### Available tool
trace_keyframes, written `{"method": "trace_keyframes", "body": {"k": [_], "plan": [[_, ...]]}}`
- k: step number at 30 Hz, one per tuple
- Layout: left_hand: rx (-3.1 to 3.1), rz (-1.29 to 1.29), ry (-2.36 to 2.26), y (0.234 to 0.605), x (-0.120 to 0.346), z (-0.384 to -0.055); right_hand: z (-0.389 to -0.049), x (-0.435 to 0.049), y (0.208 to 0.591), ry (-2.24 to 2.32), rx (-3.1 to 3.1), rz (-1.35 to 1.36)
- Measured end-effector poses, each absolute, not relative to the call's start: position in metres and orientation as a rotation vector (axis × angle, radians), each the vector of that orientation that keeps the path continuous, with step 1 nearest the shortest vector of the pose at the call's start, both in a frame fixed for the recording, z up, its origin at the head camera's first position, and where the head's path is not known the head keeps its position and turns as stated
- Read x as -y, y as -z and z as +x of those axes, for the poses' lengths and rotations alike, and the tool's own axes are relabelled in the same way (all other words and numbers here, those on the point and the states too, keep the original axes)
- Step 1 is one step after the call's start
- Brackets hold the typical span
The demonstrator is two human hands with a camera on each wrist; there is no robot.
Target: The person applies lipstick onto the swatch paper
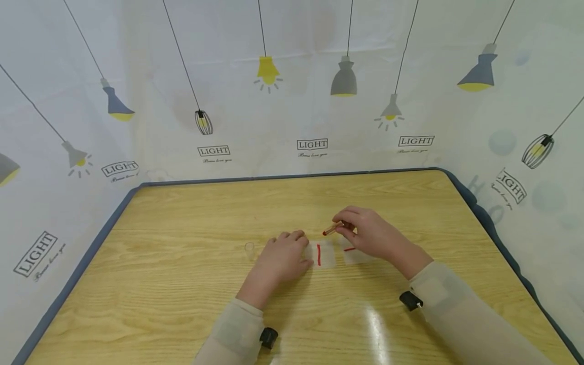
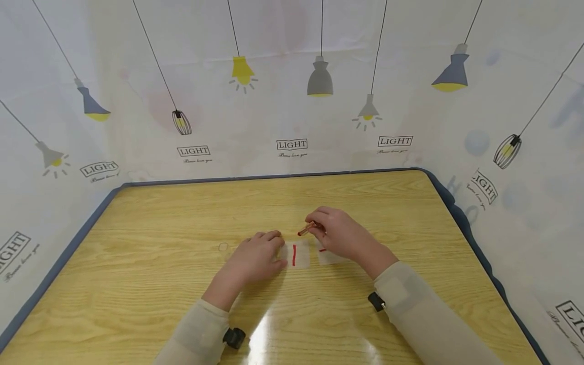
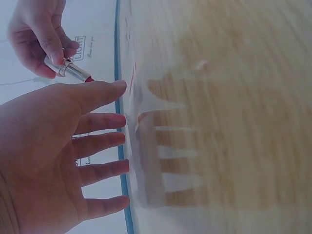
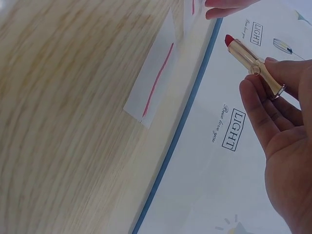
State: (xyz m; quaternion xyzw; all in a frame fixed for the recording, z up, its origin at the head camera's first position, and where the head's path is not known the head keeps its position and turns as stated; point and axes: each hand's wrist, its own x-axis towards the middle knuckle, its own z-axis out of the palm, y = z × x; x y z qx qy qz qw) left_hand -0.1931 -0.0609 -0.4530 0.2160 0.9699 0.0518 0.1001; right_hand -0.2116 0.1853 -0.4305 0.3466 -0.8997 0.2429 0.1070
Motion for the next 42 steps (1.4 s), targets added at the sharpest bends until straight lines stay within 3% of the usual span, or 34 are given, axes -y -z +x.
{"method": "trace_keyframes", "body": {"k": [20,30,42], "plan": [[-2.944,0.785,-0.129,0.431,0.072,-0.157,-0.212,-0.174,0.428,-0.751,2.579,1.071],[-2.967,0.913,0.019,0.440,0.101,-0.121,-0.207,-0.163,0.425,-0.844,2.564,1.089],[-2.846,0.827,0.010,0.455,0.124,-0.097,-0.204,-0.149,0.420,-0.840,2.614,1.113]]}}
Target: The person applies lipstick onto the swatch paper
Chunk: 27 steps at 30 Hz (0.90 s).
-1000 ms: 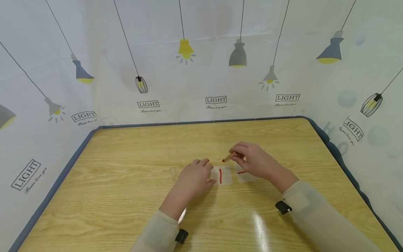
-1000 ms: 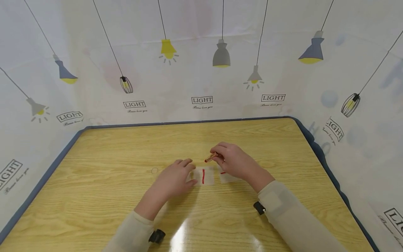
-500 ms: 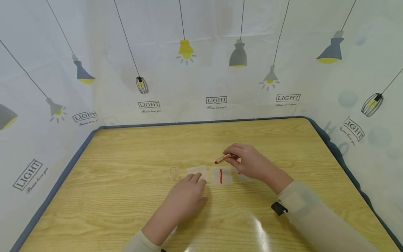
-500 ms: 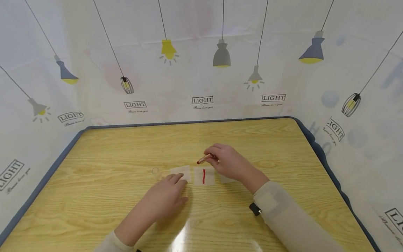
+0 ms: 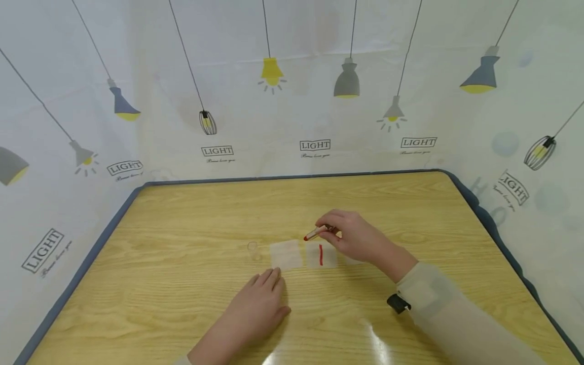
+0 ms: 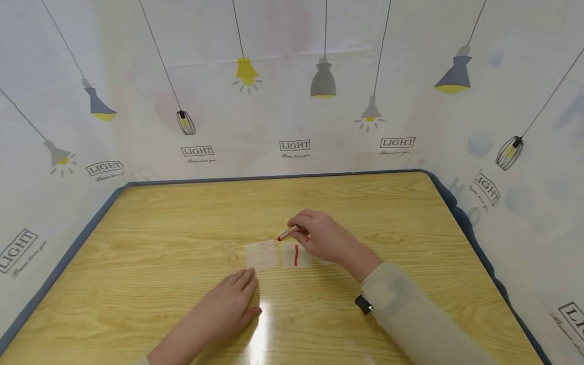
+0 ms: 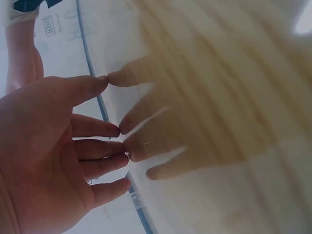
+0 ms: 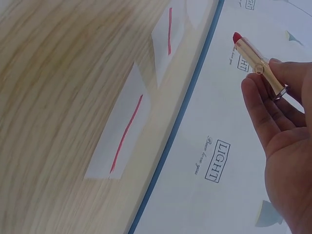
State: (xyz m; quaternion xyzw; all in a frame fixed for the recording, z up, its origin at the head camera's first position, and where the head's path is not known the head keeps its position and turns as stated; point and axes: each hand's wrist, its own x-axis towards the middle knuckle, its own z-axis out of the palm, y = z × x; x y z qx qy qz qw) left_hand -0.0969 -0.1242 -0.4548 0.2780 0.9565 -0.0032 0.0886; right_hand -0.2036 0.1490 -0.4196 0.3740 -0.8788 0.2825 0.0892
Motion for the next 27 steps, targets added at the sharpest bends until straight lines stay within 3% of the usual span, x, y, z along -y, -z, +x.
{"method": "trace_keyframes", "body": {"k": [14,27], "plan": [[-2.778,0.956,-0.049,0.451,0.140,-0.094,-0.195,-0.112,0.431,-0.775,2.599,1.242],[-2.769,0.920,-0.134,0.451,0.138,-0.092,-0.190,-0.077,0.442,-0.696,2.697,1.259]]}}
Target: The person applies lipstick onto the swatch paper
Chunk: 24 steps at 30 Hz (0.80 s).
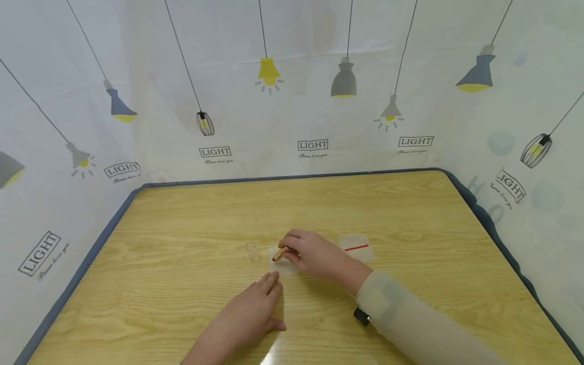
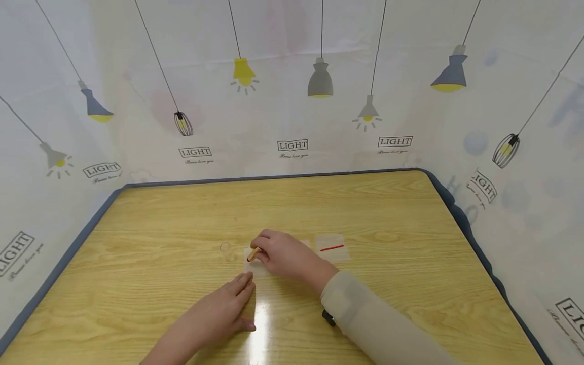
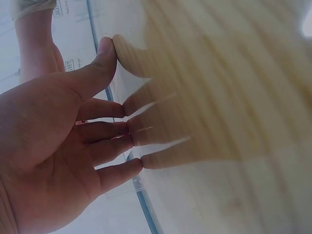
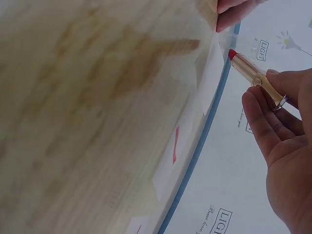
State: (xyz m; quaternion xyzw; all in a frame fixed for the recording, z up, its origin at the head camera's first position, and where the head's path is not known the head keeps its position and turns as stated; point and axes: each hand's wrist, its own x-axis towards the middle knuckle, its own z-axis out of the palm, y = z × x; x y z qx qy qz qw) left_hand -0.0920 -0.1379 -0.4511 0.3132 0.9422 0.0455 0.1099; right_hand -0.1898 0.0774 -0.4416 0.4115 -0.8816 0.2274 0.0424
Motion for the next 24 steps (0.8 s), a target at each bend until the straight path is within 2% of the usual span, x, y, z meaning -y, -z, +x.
{"method": "trace_keyframes", "body": {"k": [24], "plan": [[-2.682,0.829,-0.111,0.4479,0.1348,-0.0896,-0.1861,-0.0723,0.4470,-0.676,2.671,1.264]]}}
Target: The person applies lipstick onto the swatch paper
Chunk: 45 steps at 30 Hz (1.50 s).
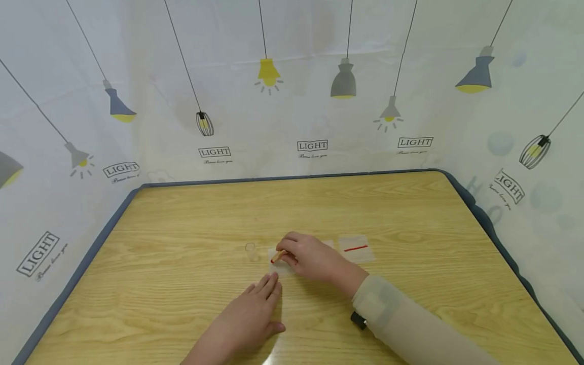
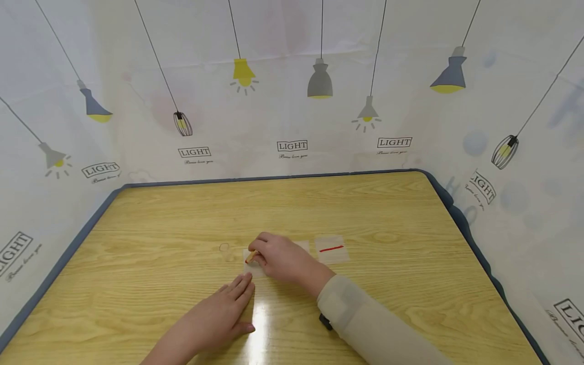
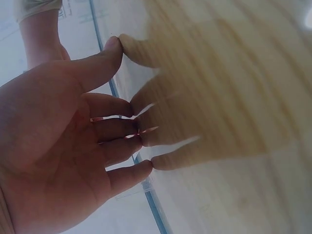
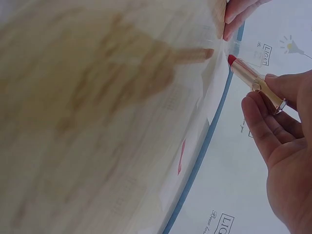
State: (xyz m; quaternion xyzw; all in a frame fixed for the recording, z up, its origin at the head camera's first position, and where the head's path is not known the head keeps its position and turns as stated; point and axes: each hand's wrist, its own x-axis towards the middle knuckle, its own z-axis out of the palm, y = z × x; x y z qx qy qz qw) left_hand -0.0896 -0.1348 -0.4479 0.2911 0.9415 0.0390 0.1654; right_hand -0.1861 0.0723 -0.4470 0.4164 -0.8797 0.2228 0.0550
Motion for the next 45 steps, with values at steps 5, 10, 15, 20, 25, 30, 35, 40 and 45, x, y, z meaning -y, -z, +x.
{"method": "trace_keyframes", "body": {"k": [5,10,15,20,25,30,35,40,45], "plan": [[-2.684,0.834,-0.115,0.448,0.135,-0.090,-0.186,-0.071,0.448,-0.674,2.687,1.276],[-2.693,0.842,-0.117,0.448,0.135,-0.090,-0.186,-0.069,0.449,-0.672,2.684,1.279],[-2.684,0.831,-0.134,0.448,0.135,-0.090,-0.186,-0.068,0.452,-0.639,2.677,1.287],[-2.682,0.835,-0.144,0.448,0.135,-0.090,-0.188,-0.067,0.454,-0.616,2.680,1.294],[-2.682,0.832,-0.154,0.448,0.135,-0.090,-0.187,-0.067,0.453,-0.617,2.705,1.286],[-2.683,0.837,-0.158,0.447,0.136,-0.090,-0.187,-0.067,0.451,-0.616,2.711,1.282],[-2.684,0.842,-0.175,0.447,0.136,-0.090,-0.187,-0.069,0.451,-0.613,2.720,1.275],[-2.677,0.837,-0.189,0.447,0.136,-0.090,-0.187,-0.073,0.450,-0.629,2.773,1.240],[-2.673,0.832,-0.191,0.446,0.136,-0.090,-0.187,-0.079,0.450,-0.624,2.788,1.216]]}}
